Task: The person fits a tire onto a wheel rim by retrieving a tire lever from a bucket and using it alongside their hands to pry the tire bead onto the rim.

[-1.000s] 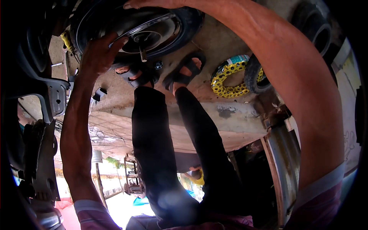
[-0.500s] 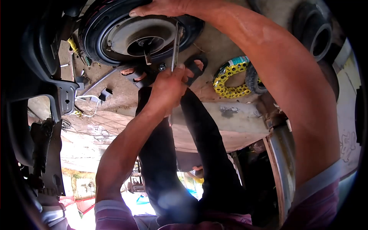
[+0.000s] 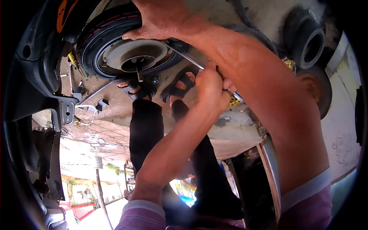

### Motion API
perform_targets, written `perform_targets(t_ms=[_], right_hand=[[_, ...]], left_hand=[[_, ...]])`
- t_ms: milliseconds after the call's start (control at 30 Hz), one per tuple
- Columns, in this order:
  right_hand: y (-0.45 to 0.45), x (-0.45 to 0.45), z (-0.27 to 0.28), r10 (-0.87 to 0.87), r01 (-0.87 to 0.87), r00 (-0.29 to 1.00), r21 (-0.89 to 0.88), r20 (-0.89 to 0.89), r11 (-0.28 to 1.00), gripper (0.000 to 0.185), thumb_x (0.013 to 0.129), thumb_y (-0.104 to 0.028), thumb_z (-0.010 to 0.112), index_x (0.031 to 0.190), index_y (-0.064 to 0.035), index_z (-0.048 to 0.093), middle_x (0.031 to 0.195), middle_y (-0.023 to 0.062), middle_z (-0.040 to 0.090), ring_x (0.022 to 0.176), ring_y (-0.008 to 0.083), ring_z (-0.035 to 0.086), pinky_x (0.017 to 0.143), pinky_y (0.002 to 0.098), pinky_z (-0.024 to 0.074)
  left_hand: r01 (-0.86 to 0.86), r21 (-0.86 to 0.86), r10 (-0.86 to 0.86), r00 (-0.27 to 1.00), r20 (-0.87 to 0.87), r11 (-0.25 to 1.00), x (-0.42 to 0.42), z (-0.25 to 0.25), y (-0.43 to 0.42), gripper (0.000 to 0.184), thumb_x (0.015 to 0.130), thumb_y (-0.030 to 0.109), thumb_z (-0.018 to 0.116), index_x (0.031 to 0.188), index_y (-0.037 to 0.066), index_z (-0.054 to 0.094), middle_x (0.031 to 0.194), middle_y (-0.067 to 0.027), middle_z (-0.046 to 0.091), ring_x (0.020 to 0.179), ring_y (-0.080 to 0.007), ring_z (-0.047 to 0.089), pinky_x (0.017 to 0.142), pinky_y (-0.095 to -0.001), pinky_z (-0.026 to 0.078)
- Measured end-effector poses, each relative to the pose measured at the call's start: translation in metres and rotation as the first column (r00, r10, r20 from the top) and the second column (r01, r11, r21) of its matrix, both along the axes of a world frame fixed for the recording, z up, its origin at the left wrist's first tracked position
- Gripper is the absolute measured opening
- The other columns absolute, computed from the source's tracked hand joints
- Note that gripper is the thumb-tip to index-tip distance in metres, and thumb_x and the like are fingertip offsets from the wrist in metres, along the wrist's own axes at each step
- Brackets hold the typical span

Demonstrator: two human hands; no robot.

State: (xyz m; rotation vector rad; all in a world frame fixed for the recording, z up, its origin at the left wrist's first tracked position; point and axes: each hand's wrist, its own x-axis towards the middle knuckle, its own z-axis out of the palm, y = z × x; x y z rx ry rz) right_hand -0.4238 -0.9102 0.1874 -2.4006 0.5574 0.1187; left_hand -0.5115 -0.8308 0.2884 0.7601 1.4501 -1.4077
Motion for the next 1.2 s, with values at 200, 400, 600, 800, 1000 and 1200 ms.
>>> perform_targets(t_ms=[200, 400, 600, 800, 1000, 1200], right_hand=[[-0.005, 0.003, -0.006, 0.003, 0.003, 0.998, 0.097, -0.058, 0.995, 0.085, 0.073, -0.054, 0.082, 0.127, 0.0062, 0.052, 0.109, 0.0275, 0.068, 0.101, 0.0435, 0.067, 0.087, 0.0499, 0.0557], [-0.003, -0.001, 0.004, -0.017, 0.026, 0.998, 0.151, -0.058, 0.988, 0.085, 0.073, -0.051, 0.083, 0.128, 0.0069, 0.053, 0.113, 0.0276, 0.067, 0.103, 0.0431, 0.067, 0.089, 0.0487, 0.0552], [0.001, -0.001, 0.002, -0.053, 0.055, 0.998, 0.089, -0.023, 0.995, 0.086, 0.073, -0.052, 0.081, 0.13, 0.0061, 0.053, 0.119, 0.0267, 0.066, 0.109, 0.0421, 0.066, 0.092, 0.0475, 0.0544], [-0.006, 0.002, 0.01, -0.004, 0.015, 0.996, 0.125, -0.085, 0.992, 0.084, 0.073, -0.053, 0.082, 0.127, 0.0051, 0.053, 0.118, 0.0257, 0.066, 0.11, 0.0416, 0.065, 0.093, 0.0478, 0.0537], [-0.009, 0.0, 0.02, 0.04, -0.02, 0.991, 0.156, -0.125, 0.988, 0.079, 0.075, -0.051, 0.083, 0.124, 0.0031, 0.053, 0.115, 0.0245, 0.067, 0.107, 0.0411, 0.066, 0.089, 0.0484, 0.0551], [-0.011, 0.001, 0.009, 0.048, -0.036, 0.997, 0.184, -0.064, 0.982, 0.078, 0.074, -0.049, 0.084, 0.125, 0.0023, 0.052, 0.109, 0.0243, 0.067, 0.101, 0.0418, 0.067, 0.086, 0.049, 0.0558]], left_hand=[[0.684, 0.063, -0.63, 0.626, 0.46, 0.727, 0.014, -0.045, 0.115, 0.028, 0.102, 0.032, 0.058, 0.109, 0.005, 0.057, 0.069, -0.0063, 0.06, 0.053, -0.0149, 0.047, 0.051, -0.0326, 0.04], [0.922, 0.339, -0.706, -0.115, 0.699, 0.186, 0.096, -0.069, 0.185, 0.024, 0.1, 0.024, 0.059, 0.097, 0.001, 0.065, 0.072, -0.0124, 0.063, 0.067, -0.0222, 0.063, 0.065, -0.0352, 0.049], [0.809, 0.571, -0.408, -0.571, 0.712, -0.137, 0.129, -0.074, 0.171, 0.028, 0.102, 0.027, 0.058, 0.096, 0.001, 0.065, 0.075, -0.0192, 0.065, 0.067, -0.0343, 0.065, 0.064, -0.043, 0.05], [0.776, 0.57, -0.365, -0.63, 0.685, -0.27, 0.176, -0.077, 0.143, 0.033, 0.101, 0.033, 0.06, 0.093, 0.002, 0.066, 0.077, -0.0259, 0.068, 0.076, -0.0477, 0.067, 0.069, -0.0527, 0.053], [0.57, 0.721, 0.046, -0.771, 0.635, -0.394, 0.21, -0.103, 0.134, 0.033, 0.103, 0.036, 0.059, 0.103, 0.004, 0.07, 0.074, -0.019, 0.07, 0.068, -0.032, 0.072, 0.063, -0.0435, 0.056], [0.582, 0.71, 0.047, -0.759, 0.649, -0.396, 0.213, -0.109, 0.13, 0.031, 0.102, 0.036, 0.061, 0.101, 0.007, 0.069, 0.077, -0.0187, 0.069, 0.068, -0.0334, 0.07, 0.064, -0.0435, 0.056]])
